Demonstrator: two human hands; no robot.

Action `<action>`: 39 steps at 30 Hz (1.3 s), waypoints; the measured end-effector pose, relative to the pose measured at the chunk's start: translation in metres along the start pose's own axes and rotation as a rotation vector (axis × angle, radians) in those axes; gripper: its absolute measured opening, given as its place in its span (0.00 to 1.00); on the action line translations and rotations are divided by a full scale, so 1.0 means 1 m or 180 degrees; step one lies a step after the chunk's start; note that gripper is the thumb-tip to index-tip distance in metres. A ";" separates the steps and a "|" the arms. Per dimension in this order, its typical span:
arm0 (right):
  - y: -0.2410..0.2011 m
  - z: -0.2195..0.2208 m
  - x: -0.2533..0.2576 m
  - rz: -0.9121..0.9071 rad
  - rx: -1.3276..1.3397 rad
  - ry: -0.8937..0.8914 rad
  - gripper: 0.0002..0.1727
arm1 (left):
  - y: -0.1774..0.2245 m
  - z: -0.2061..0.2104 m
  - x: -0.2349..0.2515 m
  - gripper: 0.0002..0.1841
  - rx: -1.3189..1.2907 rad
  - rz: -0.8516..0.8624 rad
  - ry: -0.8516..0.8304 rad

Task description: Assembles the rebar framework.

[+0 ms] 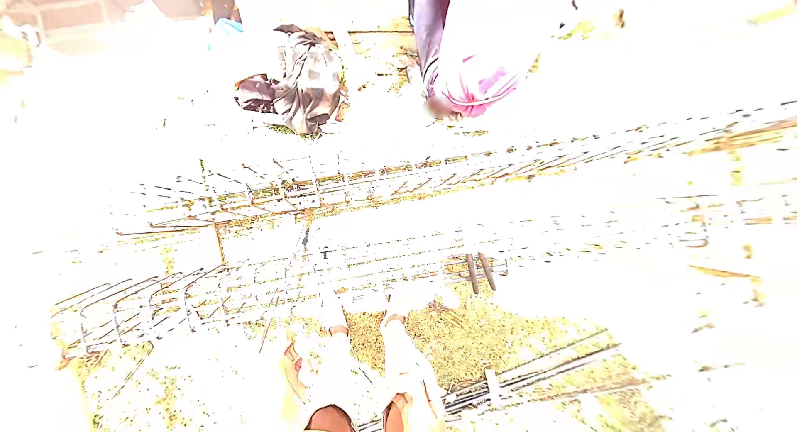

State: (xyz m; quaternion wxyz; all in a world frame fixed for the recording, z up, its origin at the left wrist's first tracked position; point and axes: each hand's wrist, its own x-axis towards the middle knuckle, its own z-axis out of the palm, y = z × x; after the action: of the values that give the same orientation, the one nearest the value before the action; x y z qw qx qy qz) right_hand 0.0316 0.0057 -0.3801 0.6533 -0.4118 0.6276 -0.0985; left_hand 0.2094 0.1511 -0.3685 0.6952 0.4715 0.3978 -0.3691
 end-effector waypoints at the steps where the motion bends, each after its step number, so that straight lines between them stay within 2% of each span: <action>1: -0.004 0.000 0.002 -0.0067 -0.0004 -0.0020 0.20 | 0.000 0.000 0.002 0.24 -0.0148 0.0077 -0.0009; 6: -0.014 0.001 0.012 -0.0276 0.0246 -0.0123 0.21 | 0.002 0.021 -0.010 0.20 -0.0603 0.0096 0.0000; 9: -0.012 0.001 0.014 -0.0808 -0.0030 -0.0415 0.22 | 0.001 0.029 -0.021 0.22 0.0149 -0.0355 -0.0258; 12: -0.013 0.003 0.007 -0.1199 -0.0033 -0.0804 0.21 | -0.007 0.026 -0.014 0.16 0.1004 -0.0599 -0.0634; 14: -0.021 0.004 -0.002 -0.1189 -0.0117 -0.0988 0.20 | -0.012 0.029 -0.011 0.16 0.0995 -0.0612 -0.0560; 18: -0.035 0.004 -0.019 -0.0883 -0.0471 -0.0928 0.19 | -0.004 0.051 -0.024 0.21 0.0260 -0.0738 -0.0686; 20: -0.030 -0.001 -0.022 -0.0884 -0.0719 -0.1017 0.18 | -0.004 0.046 -0.023 0.15 0.0354 -0.0673 -0.1060; 22: -0.024 -0.007 -0.023 -0.1016 -0.0920 -0.1116 0.19 | -0.007 0.049 -0.024 0.11 0.0480 -0.0517 -0.1134; 25: -0.018 -0.010 -0.025 -0.1133 -0.1091 -0.1233 0.19 | -0.012 0.058 -0.029 0.12 0.0636 -0.0295 -0.0934; 27: -0.018 -0.009 -0.028 -0.1087 -0.1069 -0.1278 0.19 | -0.012 0.062 -0.033 0.15 0.0761 -0.0219 -0.0871; 31: -0.012 -0.008 -0.035 -0.0939 -0.1056 -0.1411 0.18 | -0.015 0.072 -0.038 0.16 0.0901 -0.0092 -0.0532; 39: -0.006 -0.009 -0.044 -0.0638 -0.1245 -0.2077 0.20 | -0.026 0.076 -0.044 0.18 0.0761 -0.0165 -0.0232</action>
State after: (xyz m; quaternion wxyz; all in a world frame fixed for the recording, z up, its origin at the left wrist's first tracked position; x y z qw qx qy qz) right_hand 0.0174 0.0269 -0.3426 0.7149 -0.5974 0.3505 0.0957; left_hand 0.1839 0.0777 -0.3198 0.6383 0.5269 0.3374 -0.4485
